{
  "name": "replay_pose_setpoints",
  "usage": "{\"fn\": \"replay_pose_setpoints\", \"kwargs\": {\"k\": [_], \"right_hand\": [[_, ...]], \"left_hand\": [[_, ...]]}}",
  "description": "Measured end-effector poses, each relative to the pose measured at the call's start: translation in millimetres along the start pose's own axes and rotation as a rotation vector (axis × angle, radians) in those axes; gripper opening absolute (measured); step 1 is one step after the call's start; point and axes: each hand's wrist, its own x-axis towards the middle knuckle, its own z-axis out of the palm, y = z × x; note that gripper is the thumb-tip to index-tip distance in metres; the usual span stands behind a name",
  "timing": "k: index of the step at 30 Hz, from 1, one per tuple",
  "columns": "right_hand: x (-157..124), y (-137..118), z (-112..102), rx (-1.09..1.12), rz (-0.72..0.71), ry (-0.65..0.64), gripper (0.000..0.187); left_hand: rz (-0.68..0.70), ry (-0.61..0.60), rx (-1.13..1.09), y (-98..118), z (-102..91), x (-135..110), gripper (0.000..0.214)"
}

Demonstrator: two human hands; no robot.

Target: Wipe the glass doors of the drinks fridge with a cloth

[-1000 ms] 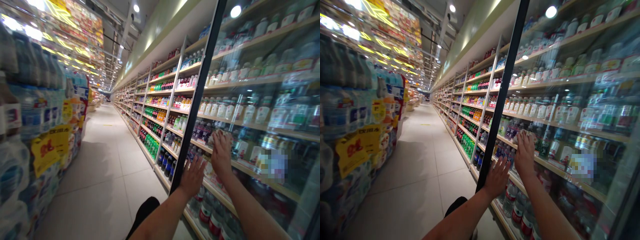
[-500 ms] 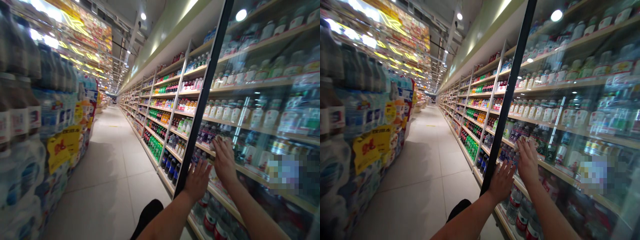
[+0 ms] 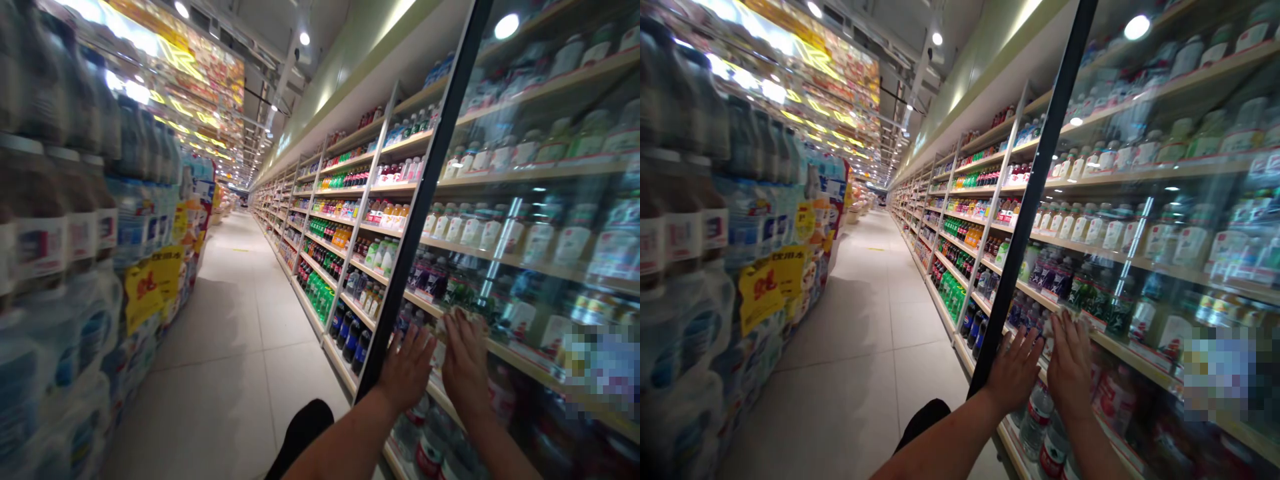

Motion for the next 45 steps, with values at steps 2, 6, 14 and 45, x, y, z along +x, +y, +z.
{"fn": "replay_pose_setpoints", "kwargs": {"k": [2, 6, 14, 45], "right_hand": [[-16, -5, -1, -0.007, 0.026, 0.004, 0.067], [-75, -13, 1, 0.004, 0.078, -0.029, 0.066], [-202, 0, 2, -0.086, -0.173, -0.214, 0.086], [-66, 4, -7, -0.010, 0.065, -0.125, 0.067]], "left_hand": [[0.006, -0.006, 0.012, 0, -0.8, -1, 0.055], [0.019, -0.025, 0.041, -1, -2.3, -1, 0.054], [0.016, -0.009, 0.051, -1, -2.0, 0, 0.055], [-0.002, 0.048, -0.006, -2, -2.6, 3, 0.048]]}}
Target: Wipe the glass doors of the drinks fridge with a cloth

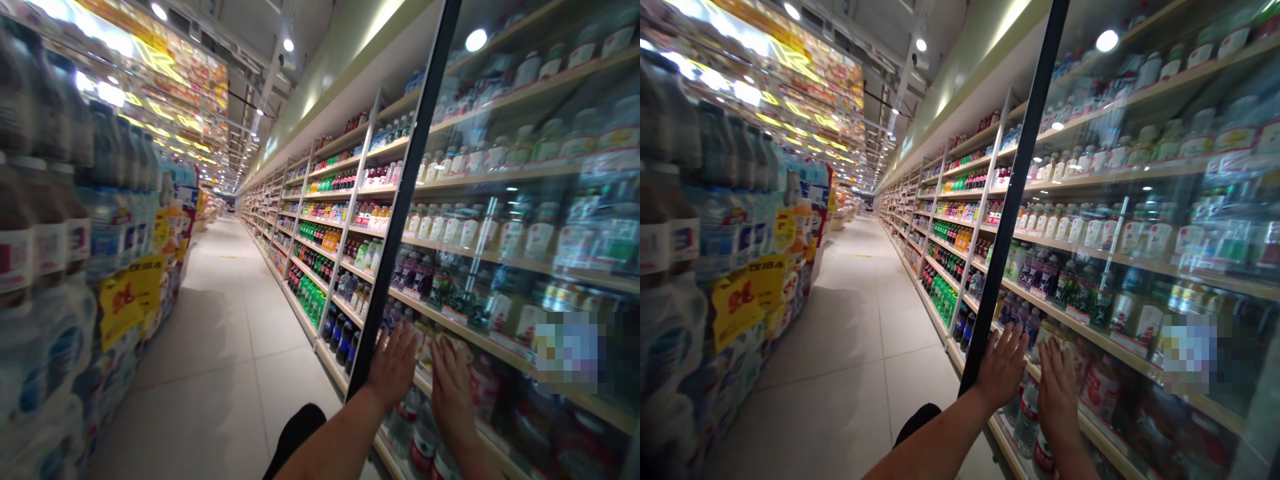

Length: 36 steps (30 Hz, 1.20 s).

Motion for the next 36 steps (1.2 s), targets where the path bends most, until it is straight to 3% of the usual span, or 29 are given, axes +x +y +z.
{"fn": "replay_pose_setpoints", "kwargs": {"k": [3, 9, 15, 19, 23, 30, 36], "right_hand": [[-3, 1, 2, -0.009, -0.035, -0.039, 0.068], [27, 0, -1, -0.009, -0.024, 0.050, 0.067], [23, -7, 1, 0.006, -0.065, 0.021, 0.068], [35, -6, 2, 0.008, -0.053, 0.018, 0.068], [65, -7, 1, -0.001, -0.086, 0.074, 0.068], [155, -9, -8, 0.031, -0.105, 0.190, 0.056], [165, -10, -7, 0.002, -0.116, 0.221, 0.052]], "left_hand": [[-0.001, 0.002, -0.007, 0, 0.5, 0, 0.048], [-0.002, 0.000, -0.025, 0, 0.9, 0, 0.048], [0.004, -0.007, -0.034, 1, 2.5, -2, 0.049], [-0.002, -0.009, -0.034, 1, 3.1, -2, 0.049], [-0.010, -0.010, -0.029, 2, 2.8, -1, 0.051], [-0.001, 0.001, -0.048, 1, 1.6, 0, 0.052], [-0.005, 0.001, -0.054, 1, 2.0, -1, 0.052]]}}
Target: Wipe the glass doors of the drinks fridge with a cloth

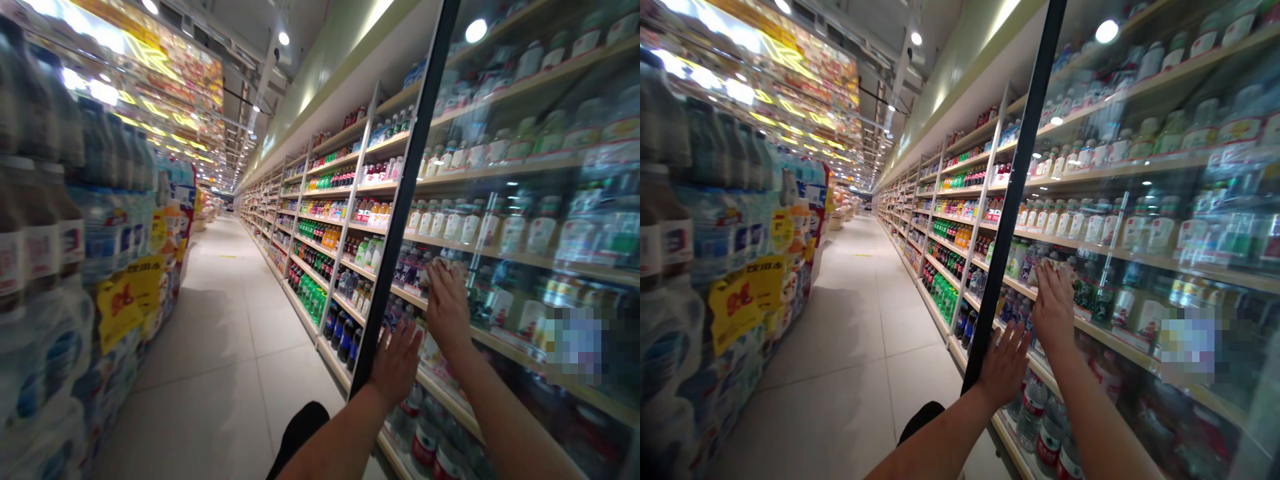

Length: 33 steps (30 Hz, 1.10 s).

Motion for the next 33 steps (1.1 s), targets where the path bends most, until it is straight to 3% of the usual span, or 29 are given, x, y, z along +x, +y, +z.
{"fn": "replay_pose_setpoints", "kwargs": {"k": [7, 13, 19, 23, 28, 33], "right_hand": [[20, 2, 4, 0.014, -0.035, -0.013, 0.050], [-36, -1, -6, -0.026, -0.061, -0.029, 0.064], [-64, 1, -11, -0.013, -0.030, -0.074, 0.067], [-119, -1, -20, -0.030, 0.039, -0.102, 0.068], [-202, -7, -35, -0.025, -0.015, -0.274, 0.077], [-247, -19, -50, -0.022, -0.142, -0.305, 0.087]], "left_hand": [[-0.002, 0.002, -0.004, 0, 2.2, -2, 0.053], [0.004, -0.001, 0.008, 1, 3.3, -4, 0.053], [0.007, -0.017, 0.045, -1, 1.2, -4, 0.052], [0.015, -0.019, 0.063, 0, -1.8, -4, 0.051], [0.003, -0.005, 0.063, -1, -0.2, -5, 0.050], [0.020, -0.009, 0.054, -1, -1.1, -4, 0.051]]}}
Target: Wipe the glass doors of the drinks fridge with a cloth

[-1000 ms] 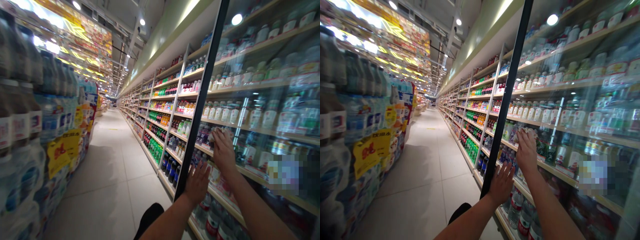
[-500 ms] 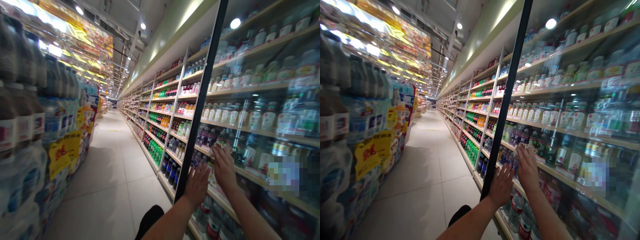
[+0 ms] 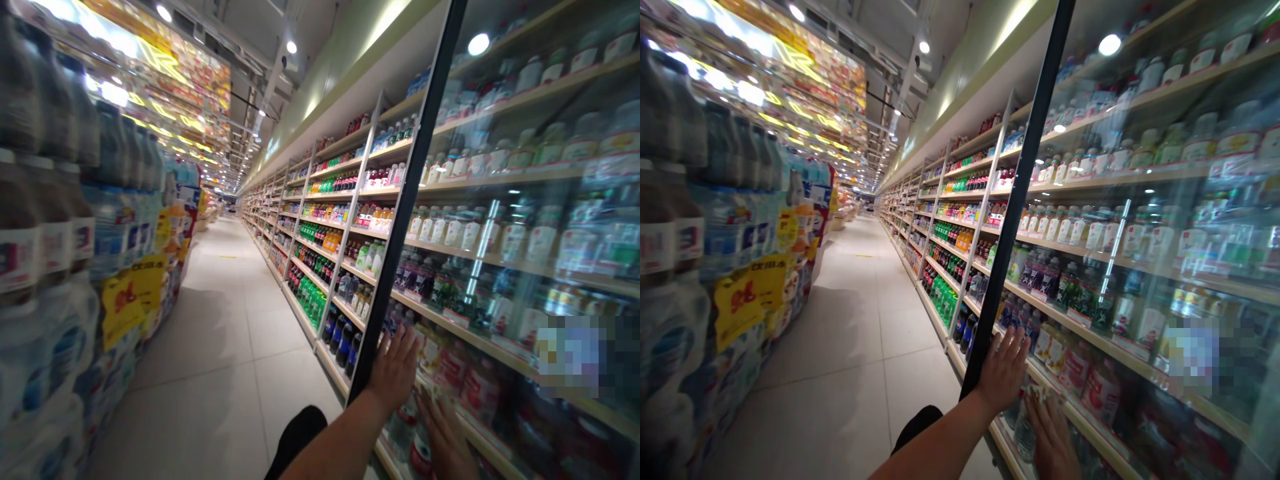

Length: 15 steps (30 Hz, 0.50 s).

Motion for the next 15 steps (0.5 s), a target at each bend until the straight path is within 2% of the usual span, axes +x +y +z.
{"fn": "replay_pose_setpoints", "kwargs": {"k": [4, 7, 12, 15], "right_hand": [[-13, 2, 0, -0.053, -0.102, -0.047, 0.085], [-4, 10, 3, -0.035, -0.045, -0.082, 0.077], [53, 11, 2, 0.084, 0.227, -0.005, 0.071], [98, 11, -6, 0.196, 0.364, 0.102, 0.071]], "left_hand": [[-0.002, 0.004, -0.003, -1, 0.9, 0, 0.052], [-0.010, -0.006, -0.016, -2, 1.4, 1, 0.053], [-0.066, -0.039, -0.068, 5, -6.3, 1, 0.055], [-0.031, 0.021, -0.226, 11, -14.0, 6, 0.061]]}}
